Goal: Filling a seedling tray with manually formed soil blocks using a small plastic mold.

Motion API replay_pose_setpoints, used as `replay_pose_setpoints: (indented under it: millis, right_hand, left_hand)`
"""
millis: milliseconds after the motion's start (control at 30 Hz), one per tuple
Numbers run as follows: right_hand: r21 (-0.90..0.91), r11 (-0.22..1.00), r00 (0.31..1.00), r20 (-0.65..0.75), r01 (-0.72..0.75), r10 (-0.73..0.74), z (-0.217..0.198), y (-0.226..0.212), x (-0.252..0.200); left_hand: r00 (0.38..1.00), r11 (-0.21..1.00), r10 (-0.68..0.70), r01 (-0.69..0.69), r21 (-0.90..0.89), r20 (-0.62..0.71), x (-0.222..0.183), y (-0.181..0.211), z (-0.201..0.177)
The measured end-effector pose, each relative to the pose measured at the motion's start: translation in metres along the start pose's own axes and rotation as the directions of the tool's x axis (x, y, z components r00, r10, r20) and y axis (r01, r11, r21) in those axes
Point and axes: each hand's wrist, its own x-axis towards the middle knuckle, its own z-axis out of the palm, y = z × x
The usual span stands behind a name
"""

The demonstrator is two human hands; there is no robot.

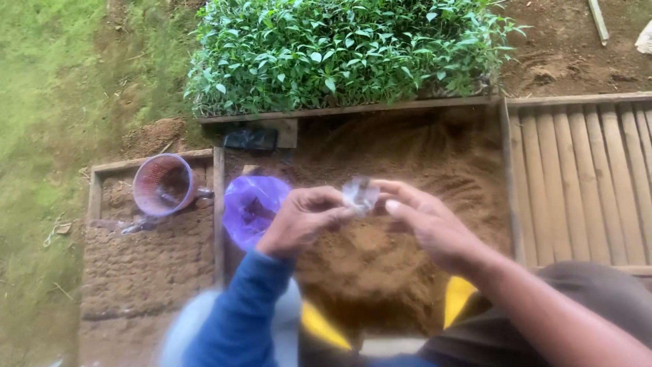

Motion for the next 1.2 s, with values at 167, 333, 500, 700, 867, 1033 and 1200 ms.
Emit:
replay_pose_setpoints:
  millis: [167, 333, 500, 700, 867, 1033, 1200]
  right_hand:
    - [0.290, 0.957, 1.000, 0.004, -0.027, 0.027, 0.025, 0.006, 0.010]
    - [0.300, 0.951, 0.997, -0.047, 0.075, -0.064, 0.026, 0.028, 0.017]
    - [0.180, 0.966, 0.978, -0.133, 0.186, -0.164, 0.024, 0.012, 0.008]
    - [-0.059, 0.947, 0.932, -0.167, 0.316, -0.322, 0.017, 0.020, 0.014]
    - [-0.191, 0.930, 0.931, -0.130, 0.313, -0.340, 0.018, 0.019, 0.010]
    - [-0.182, 0.937, 0.930, -0.169, 0.297, -0.328, 0.016, 0.021, 0.016]
    - [-0.152, 0.948, 0.936, -0.178, 0.279, -0.304, 0.016, 0.027, 0.020]
  left_hand:
    - [0.997, 0.998, -0.065, 0.065, -0.001, 0.038, -0.007, -0.011, -0.003]
    - [0.997, 0.997, -0.072, 0.071, 0.032, 0.022, -0.010, -0.023, -0.009]
    - [0.999, 0.980, 0.039, -0.038, 0.194, -0.003, -0.009, -0.011, -0.002]
    - [0.956, 0.817, 0.285, -0.277, 0.506, 0.062, -0.017, 0.019, 0.010]
    - [0.946, 0.716, 0.305, -0.306, 0.628, 0.113, -0.016, 0.021, 0.014]
    - [0.940, 0.647, 0.329, -0.297, 0.702, 0.094, -0.014, 0.004, 0.004]
    - [0.953, 0.723, 0.296, -0.267, 0.637, 0.063, -0.013, -0.003, 0.003]
